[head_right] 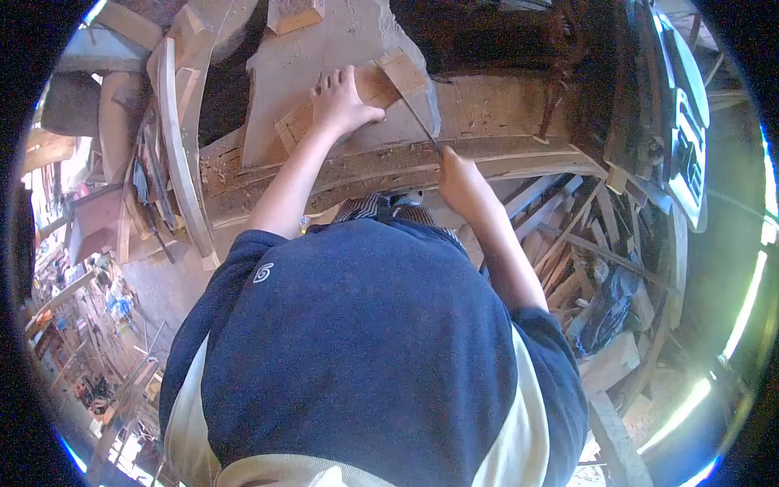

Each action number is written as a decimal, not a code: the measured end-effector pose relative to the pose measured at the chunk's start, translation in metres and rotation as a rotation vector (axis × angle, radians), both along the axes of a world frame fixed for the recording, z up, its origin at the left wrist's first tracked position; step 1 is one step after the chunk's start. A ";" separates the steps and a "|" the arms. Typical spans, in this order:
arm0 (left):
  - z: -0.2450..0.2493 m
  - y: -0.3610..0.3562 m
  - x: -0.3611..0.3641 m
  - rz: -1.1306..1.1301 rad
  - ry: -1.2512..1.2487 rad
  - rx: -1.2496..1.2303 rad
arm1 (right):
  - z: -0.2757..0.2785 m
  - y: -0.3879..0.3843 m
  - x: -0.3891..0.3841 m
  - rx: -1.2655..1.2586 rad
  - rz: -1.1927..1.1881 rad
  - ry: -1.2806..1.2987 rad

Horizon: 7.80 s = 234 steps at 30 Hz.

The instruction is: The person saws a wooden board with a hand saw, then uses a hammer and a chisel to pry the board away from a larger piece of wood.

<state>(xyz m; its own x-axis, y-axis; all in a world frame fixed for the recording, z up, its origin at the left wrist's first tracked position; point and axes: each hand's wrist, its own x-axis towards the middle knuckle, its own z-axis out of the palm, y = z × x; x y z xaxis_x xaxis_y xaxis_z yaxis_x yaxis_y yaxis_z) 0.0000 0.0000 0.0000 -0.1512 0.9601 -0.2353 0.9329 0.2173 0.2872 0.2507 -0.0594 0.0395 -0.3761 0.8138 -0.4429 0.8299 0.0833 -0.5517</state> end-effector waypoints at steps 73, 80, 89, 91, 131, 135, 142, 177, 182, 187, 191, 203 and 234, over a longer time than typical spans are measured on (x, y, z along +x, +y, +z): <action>-0.010 -0.008 -0.002 0.004 0.001 0.104 | -0.042 0.059 -0.058 0.170 0.028 -0.038; 0.001 -0.008 -0.001 0.035 -0.017 0.049 | -0.001 -0.002 0.004 0.039 0.020 -0.026; 0.002 -0.015 -0.001 0.036 -0.049 0.090 | -0.022 0.040 -0.043 0.095 0.040 -0.017; 0.006 -0.015 -0.001 0.038 -0.052 0.097 | -0.018 0.022 -0.028 0.078 0.029 -0.018; 0.003 -0.010 -0.008 0.032 -0.095 0.075 | -0.011 0.015 -0.029 0.049 -0.061 -0.047; -0.007 -0.006 -0.006 0.050 -0.087 0.093 | -0.020 0.039 -0.054 0.053 -0.091 -0.033; 0.001 -0.004 -0.006 0.042 -0.102 0.055 | 0.010 -0.004 -0.013 0.005 -0.102 -0.084; 0.000 -0.001 -0.002 0.047 -0.025 0.029 | -0.032 0.036 -0.020 0.033 -0.002 -0.012; 0.000 -0.001 0.000 0.065 -0.024 0.016 | -0.038 0.082 -0.074 0.170 0.030 0.012; 0.016 -0.001 -0.003 0.014 -0.023 -0.075 | -0.018 0.018 -0.009 0.042 0.032 -0.043; 0.008 -0.003 -0.004 0.017 -0.034 -0.070 | -0.014 0.010 -0.008 -0.001 -0.001 -0.043; -0.008 0.003 -0.007 0.057 -0.096 -0.018 | 0.003 -0.007 -0.001 -0.022 -0.099 -0.068; 0.009 0.000 -0.005 0.002 -0.046 -0.009 | 0.000 -0.016 -0.004 -0.002 -0.088 -0.048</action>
